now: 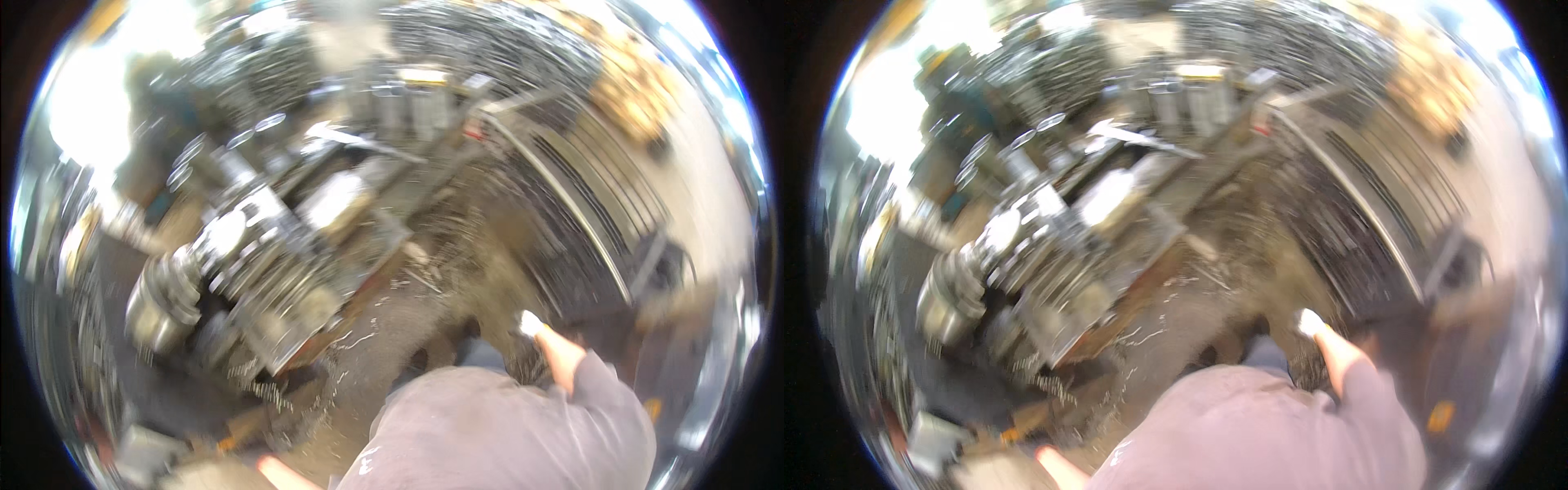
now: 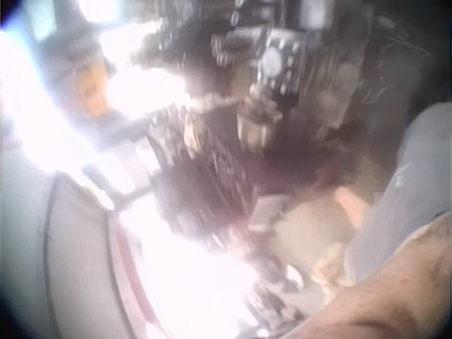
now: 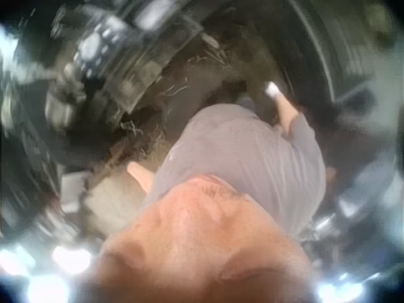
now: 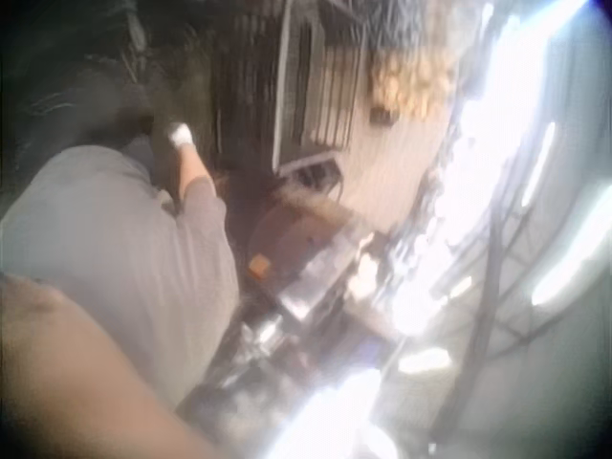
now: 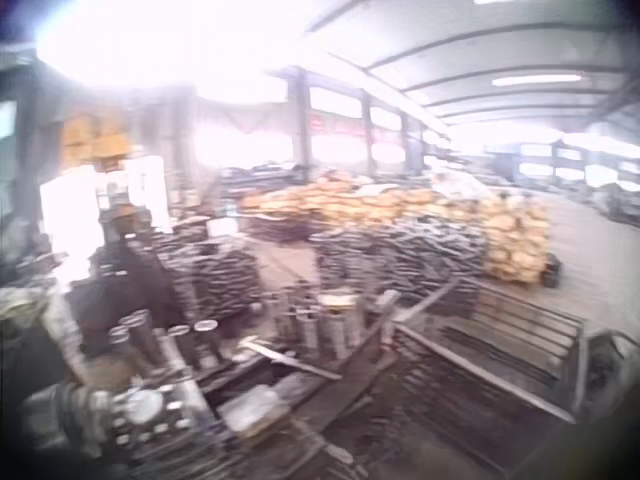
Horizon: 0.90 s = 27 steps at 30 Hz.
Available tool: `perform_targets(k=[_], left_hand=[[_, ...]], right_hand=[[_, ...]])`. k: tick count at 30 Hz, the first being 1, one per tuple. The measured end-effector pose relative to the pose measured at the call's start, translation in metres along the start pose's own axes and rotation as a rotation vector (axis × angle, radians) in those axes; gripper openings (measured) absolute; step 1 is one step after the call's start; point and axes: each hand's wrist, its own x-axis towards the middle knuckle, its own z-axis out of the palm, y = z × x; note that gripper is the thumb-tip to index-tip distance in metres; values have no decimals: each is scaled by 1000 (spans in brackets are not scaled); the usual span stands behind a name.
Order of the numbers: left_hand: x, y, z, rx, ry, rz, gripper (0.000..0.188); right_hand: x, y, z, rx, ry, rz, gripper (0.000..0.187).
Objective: The person repeatedly loads metal tubes into a lathe chuck, secures them, and removes them after machining. They place the processed tubes into a nearby metal basket. The cycle of loading, machining, and unloading continues throughout the clip.
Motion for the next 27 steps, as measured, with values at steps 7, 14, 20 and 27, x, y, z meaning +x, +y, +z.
perform_targets(k=[7,14,20,27], left_hand=[[-348,-204,183,823,-1342,-428,45],[-830,-222,319,957,-2351,969,42],[-1147,-327,368,382,-2289,1792,41],[-1235,-419,365,387,-2423,1831,34]], right_hand=[[-49,65,-27,1088,294,290,16],[-110,223,-128,1677,497,498,45],[-70,501,-159,1782,779,597,49],[7,731,-53,2555,1278,557,52]])
